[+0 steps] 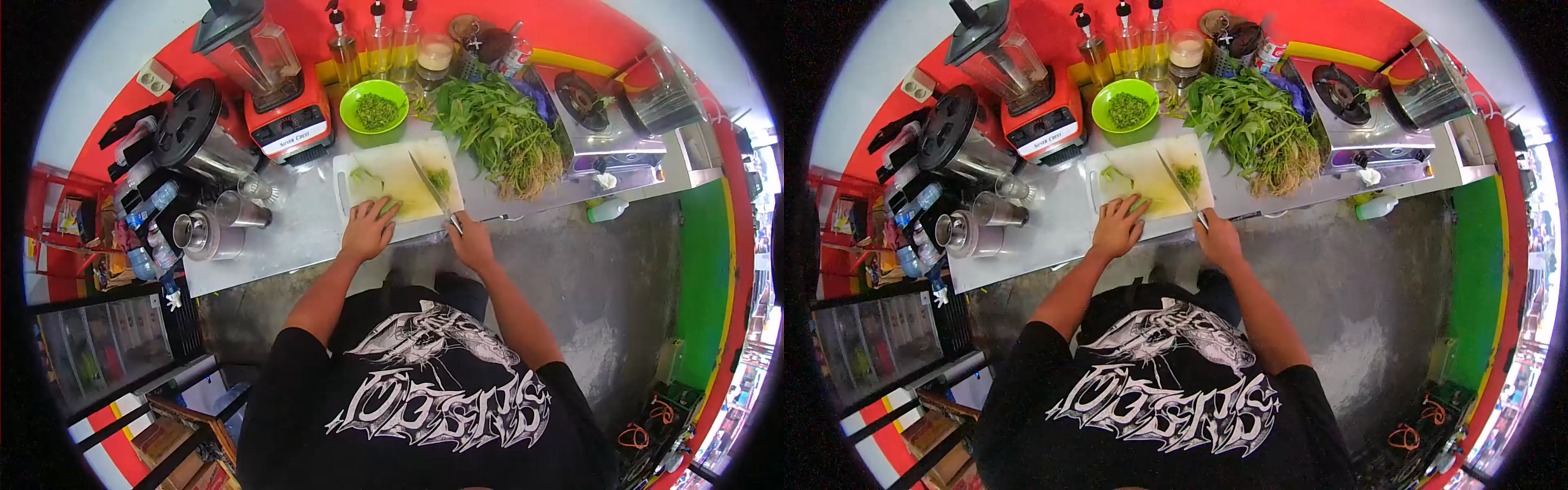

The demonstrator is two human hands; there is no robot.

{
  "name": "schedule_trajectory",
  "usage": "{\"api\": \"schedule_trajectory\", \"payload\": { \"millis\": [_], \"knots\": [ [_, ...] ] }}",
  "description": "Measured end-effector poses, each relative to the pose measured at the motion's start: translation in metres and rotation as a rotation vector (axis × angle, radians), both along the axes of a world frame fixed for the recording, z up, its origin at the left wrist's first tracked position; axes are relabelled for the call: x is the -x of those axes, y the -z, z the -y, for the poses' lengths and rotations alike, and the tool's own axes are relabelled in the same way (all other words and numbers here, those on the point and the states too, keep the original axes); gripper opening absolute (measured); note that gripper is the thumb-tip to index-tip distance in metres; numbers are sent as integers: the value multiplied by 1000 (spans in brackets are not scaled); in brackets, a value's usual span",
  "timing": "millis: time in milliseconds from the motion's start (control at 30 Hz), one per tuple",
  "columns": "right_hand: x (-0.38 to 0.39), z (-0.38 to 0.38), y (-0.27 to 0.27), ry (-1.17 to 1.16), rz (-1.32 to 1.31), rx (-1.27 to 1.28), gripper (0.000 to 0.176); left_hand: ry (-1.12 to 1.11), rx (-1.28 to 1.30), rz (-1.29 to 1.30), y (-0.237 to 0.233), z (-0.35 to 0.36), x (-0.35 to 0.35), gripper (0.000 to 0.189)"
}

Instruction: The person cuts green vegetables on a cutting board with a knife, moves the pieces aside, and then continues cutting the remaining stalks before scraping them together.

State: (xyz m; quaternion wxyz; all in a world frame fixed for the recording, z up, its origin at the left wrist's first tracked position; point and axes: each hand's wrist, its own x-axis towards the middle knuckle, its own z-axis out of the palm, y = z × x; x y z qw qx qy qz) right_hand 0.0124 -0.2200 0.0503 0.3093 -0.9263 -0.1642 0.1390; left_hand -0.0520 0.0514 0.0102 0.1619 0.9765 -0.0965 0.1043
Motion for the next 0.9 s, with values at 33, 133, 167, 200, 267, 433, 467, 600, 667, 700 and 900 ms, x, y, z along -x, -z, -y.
{"api": "schedule_trajectory", "payload": {
  "millis": [33,133,167,200,267,433,467,600,667,700,900],
  "knots": [
    [-2,-6,4,26,0,-3,30,-4,4,9,-1,0,-3,51],
    [-1,-14,10,-9,60,80,29,-36,-14,3,1,0,4,52],
    [-2,-19,11,0,84,85,29,-45,5,-18,2,0,3,52],
    [-3,-23,11,-7,84,84,29,-54,26,-41,3,-1,3,52],
    [-2,-29,12,19,63,121,30,-41,12,-19,6,-1,1,51],
    [5,-55,-7,40,22,232,34,-9,20,28,3,-2,1,53],
    [7,-60,-9,36,-13,263,34,-10,21,21,3,-3,1,53],
    [11,-73,-21,60,-100,312,33,-10,37,32,4,-2,0,53],
    [8,-75,-32,-6,-129,391,34,-23,39,55,3,-1,1,50],
    [5,-76,-38,-9,-137,394,34,-24,41,46,1,-1,1,50],
    [-1,-72,-46,-76,-174,414,37,-17,19,-4,1,-2,0,53]
  ]
}}
